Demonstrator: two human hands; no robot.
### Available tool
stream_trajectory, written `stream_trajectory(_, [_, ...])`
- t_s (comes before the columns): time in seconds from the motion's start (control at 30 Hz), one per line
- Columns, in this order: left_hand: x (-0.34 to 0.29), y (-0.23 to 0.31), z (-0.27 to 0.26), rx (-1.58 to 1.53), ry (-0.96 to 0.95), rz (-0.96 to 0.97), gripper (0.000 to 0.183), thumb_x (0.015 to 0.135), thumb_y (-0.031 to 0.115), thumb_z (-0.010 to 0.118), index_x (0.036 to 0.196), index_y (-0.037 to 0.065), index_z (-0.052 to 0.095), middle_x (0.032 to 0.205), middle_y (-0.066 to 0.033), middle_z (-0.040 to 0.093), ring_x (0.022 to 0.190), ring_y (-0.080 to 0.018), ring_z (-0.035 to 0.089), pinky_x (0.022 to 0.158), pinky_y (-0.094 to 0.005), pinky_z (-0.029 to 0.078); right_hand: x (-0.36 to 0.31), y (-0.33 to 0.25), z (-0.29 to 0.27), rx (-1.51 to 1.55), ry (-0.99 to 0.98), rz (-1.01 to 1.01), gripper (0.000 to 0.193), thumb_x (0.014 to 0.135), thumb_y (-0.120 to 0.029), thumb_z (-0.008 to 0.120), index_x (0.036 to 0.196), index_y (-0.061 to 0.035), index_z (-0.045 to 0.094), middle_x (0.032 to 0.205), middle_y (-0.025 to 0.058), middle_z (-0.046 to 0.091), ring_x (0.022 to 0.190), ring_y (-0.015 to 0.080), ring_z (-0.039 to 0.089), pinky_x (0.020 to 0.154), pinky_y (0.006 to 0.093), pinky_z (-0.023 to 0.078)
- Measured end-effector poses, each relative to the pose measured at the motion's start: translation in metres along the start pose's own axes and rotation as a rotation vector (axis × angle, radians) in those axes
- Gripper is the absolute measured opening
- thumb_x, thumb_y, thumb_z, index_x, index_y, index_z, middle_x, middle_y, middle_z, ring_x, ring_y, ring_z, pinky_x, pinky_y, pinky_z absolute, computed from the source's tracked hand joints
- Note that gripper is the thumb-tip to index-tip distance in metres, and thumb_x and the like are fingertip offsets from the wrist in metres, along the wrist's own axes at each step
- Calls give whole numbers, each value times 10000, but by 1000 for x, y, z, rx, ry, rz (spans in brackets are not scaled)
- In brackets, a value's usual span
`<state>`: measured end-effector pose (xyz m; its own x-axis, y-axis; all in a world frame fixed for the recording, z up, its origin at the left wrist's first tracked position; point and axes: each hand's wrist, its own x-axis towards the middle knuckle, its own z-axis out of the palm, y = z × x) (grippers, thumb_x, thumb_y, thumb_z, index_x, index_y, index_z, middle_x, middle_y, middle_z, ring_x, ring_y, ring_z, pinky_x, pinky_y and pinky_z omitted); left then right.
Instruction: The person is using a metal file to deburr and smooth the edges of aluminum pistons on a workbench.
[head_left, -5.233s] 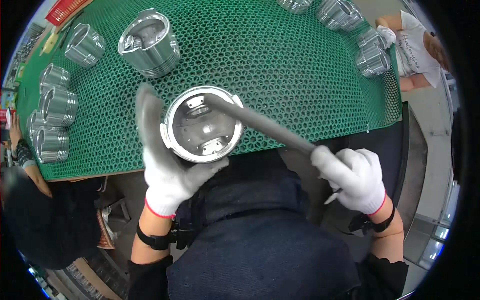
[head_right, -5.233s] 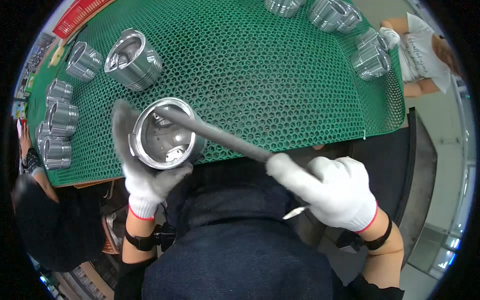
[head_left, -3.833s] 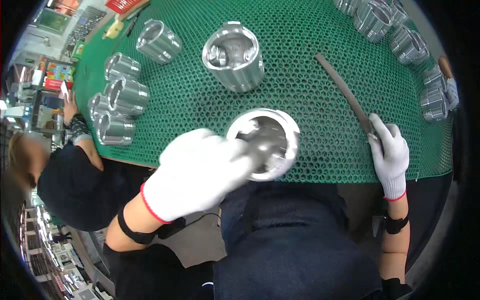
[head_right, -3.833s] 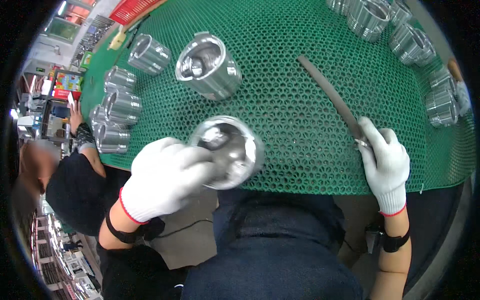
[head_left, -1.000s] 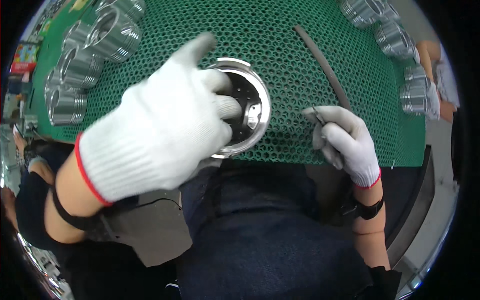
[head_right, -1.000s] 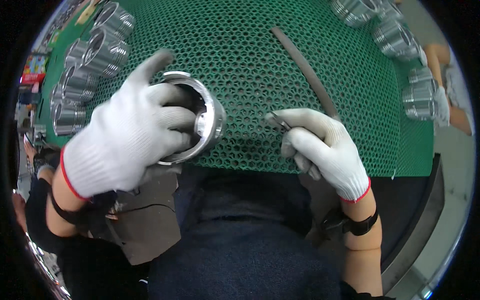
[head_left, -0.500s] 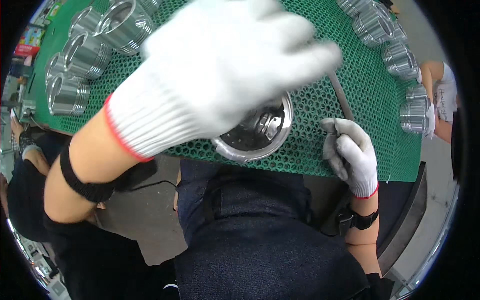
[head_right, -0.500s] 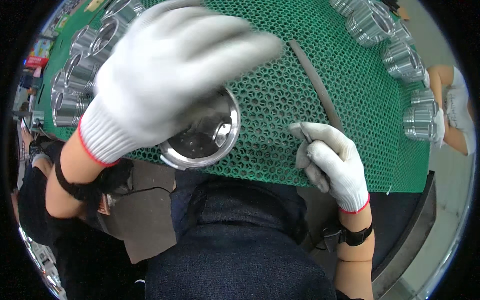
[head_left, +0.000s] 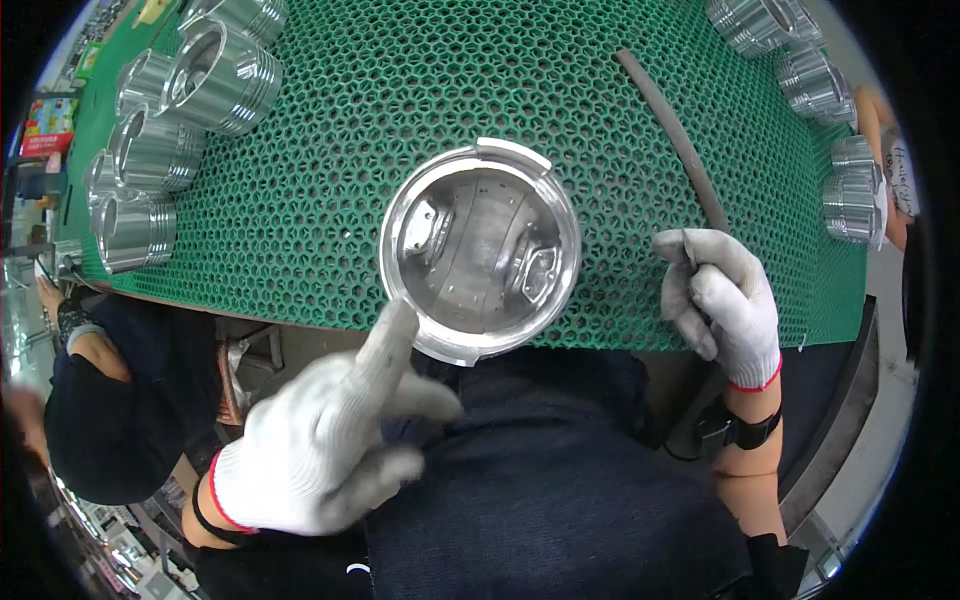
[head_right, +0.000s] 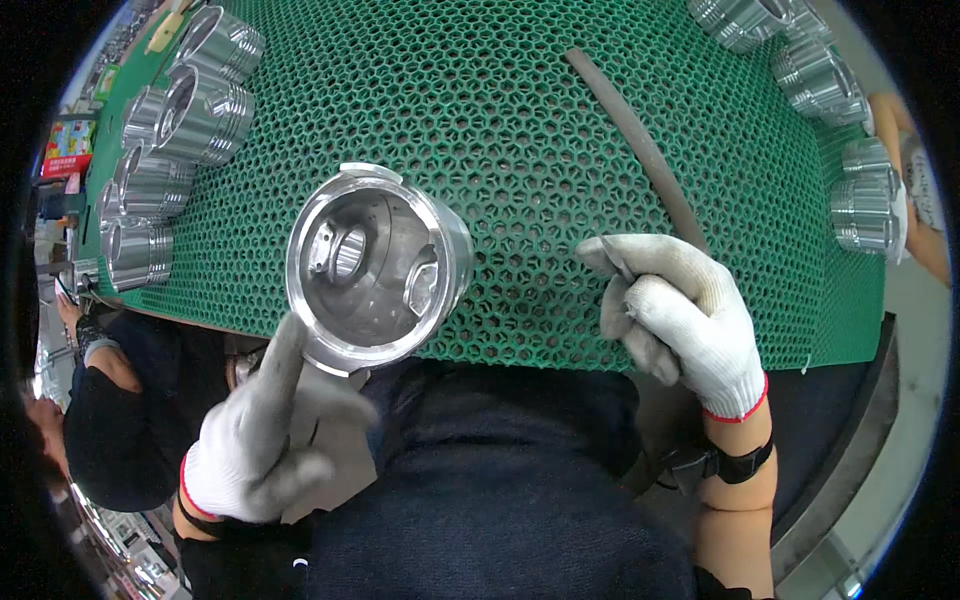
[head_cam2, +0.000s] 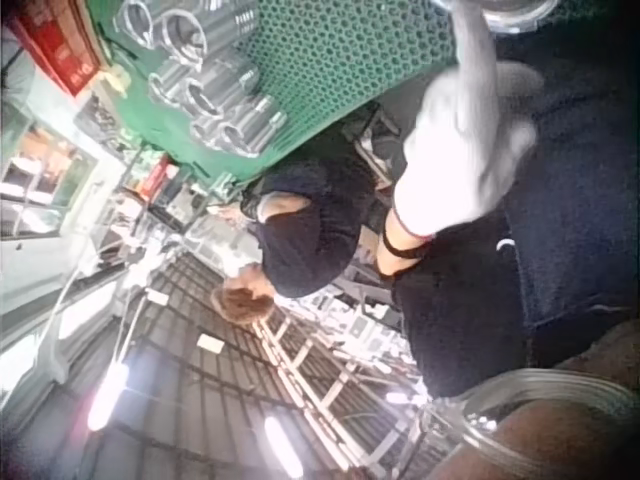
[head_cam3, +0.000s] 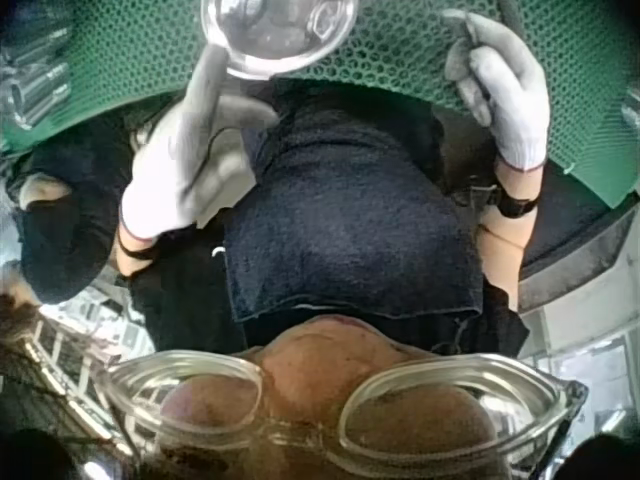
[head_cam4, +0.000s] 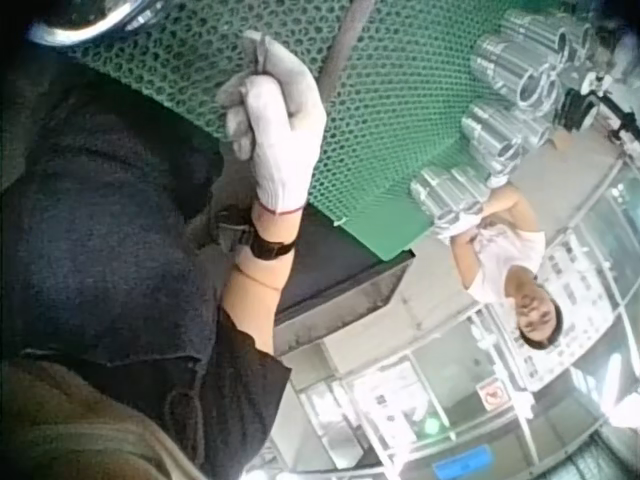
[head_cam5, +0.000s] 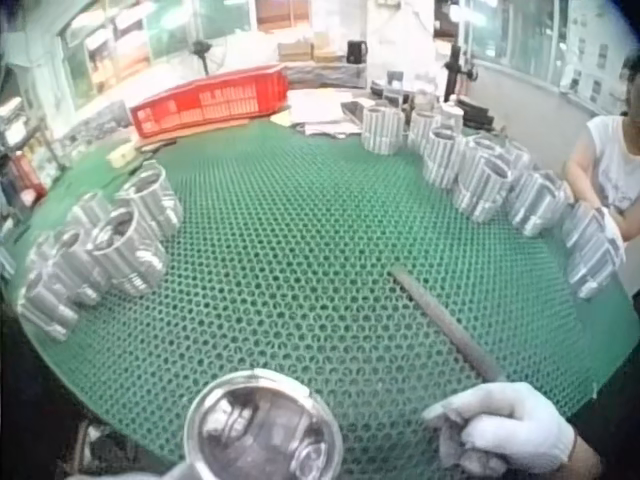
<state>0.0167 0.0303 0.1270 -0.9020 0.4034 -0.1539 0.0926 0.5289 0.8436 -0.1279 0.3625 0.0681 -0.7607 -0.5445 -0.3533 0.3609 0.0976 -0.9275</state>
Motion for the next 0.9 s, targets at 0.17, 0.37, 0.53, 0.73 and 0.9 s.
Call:
stream_trajectory(0.17, [32, 10, -20, -524, -46, 327, 488, 873, 243, 758, 1203, -75, 589, 946, -210, 712, 792, -349, 710, 775, -415, 570, 0, -2, -1, 44, -16, 18, 369, 968, -104, 543, 1299, 36, 630, 893, 139, 719, 480, 26, 523, 459, 168, 434])
stream_trajectory(0.37, [59, 36, -36, 1016, 19, 4, 502, 720, -15, 722, 1188, 160, 675, 1246, -50, 664, 923, -325, 694, 775, -414, 571, -1, -4, 2, 24, -3, 14, 382, 976, -145, 544, 1303, 33, 630, 842, 94, 695, 472, 25, 508, 438, 163, 405])
stream_trajectory(0.53, [92, 21, -40, 936, -240, 4, 325, 767, 123, 709, 1083, 198, 723, 1218, -39, 665, 864, -337, 702, 755, -434, 588, -2, 0, -4, 56, -12, 15, 409, 979, -186, 565, 1321, 31, 618, 814, 73, 675, 473, 27, 497, 426, 168, 379])
stream_trajectory(0.73, [51, -9, -26, 948, 65, 133, 298, 756, 145, 696, 1050, 147, 649, 1122, -58, 656, 800, -324, 659, 704, -446, 542, 0, 8, -5, 33, 52, -42, 445, 978, -247, 565, 1316, 41, 598, 788, 84, 658, 440, 46, 451, 384, 189, 322])
stream_trajectory(0.9, [-28, -20, -34, 1000, 266, -110, 337, 727, 154, 769, 1042, 138, 649, 1096, -71, 665, 841, -315, 667, 738, -434, 546, 3, 13, -6, 20, 66, -65, 438, 947, -233, 527, 1281, 46, 577, 735, 75, 614, 394, 58, 421, 348, 209, 300])
